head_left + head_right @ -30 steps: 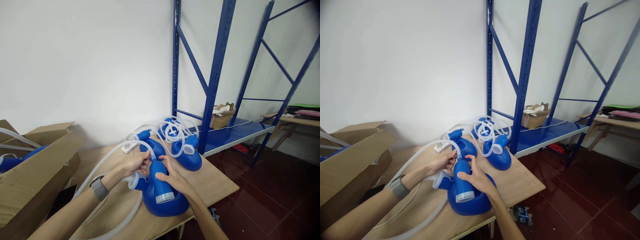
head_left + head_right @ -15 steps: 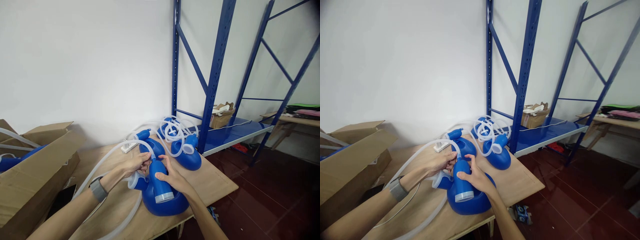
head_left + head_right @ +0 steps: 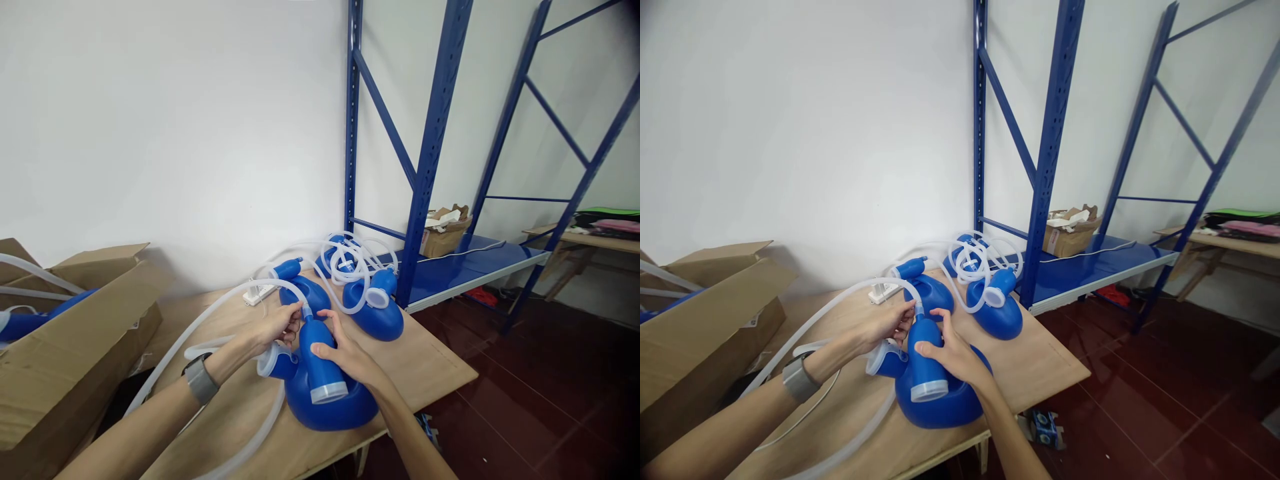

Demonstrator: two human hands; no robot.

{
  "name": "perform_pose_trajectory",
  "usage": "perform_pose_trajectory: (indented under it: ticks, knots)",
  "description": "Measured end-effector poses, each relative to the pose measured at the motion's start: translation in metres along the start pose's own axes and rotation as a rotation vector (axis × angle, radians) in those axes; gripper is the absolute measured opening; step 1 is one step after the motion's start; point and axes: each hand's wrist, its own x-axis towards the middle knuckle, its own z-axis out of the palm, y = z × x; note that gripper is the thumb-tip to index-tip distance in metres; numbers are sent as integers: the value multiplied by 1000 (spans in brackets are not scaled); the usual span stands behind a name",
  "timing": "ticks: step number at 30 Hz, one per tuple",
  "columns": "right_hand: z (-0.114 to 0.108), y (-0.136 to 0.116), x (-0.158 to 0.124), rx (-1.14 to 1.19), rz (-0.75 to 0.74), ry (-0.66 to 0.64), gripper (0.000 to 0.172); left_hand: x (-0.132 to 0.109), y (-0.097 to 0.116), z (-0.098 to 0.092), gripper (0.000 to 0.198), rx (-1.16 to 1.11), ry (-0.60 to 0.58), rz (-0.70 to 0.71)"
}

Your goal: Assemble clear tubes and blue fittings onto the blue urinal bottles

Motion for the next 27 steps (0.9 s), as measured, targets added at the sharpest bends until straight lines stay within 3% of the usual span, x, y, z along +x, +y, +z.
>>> perform_pose_trajectory:
  ticks: [4, 17, 27]
  knots:
    - [0, 1, 0, -27, 5, 8, 79, -3, -2, 2, 66, 17, 39, 51]
    - [-1, 2, 1, 7, -19, -10, 80, -6, -1, 3, 69, 28, 8, 100]
    - [0, 2, 0, 16, -14, 14, 85, -3, -1, -2, 38, 23, -22, 25]
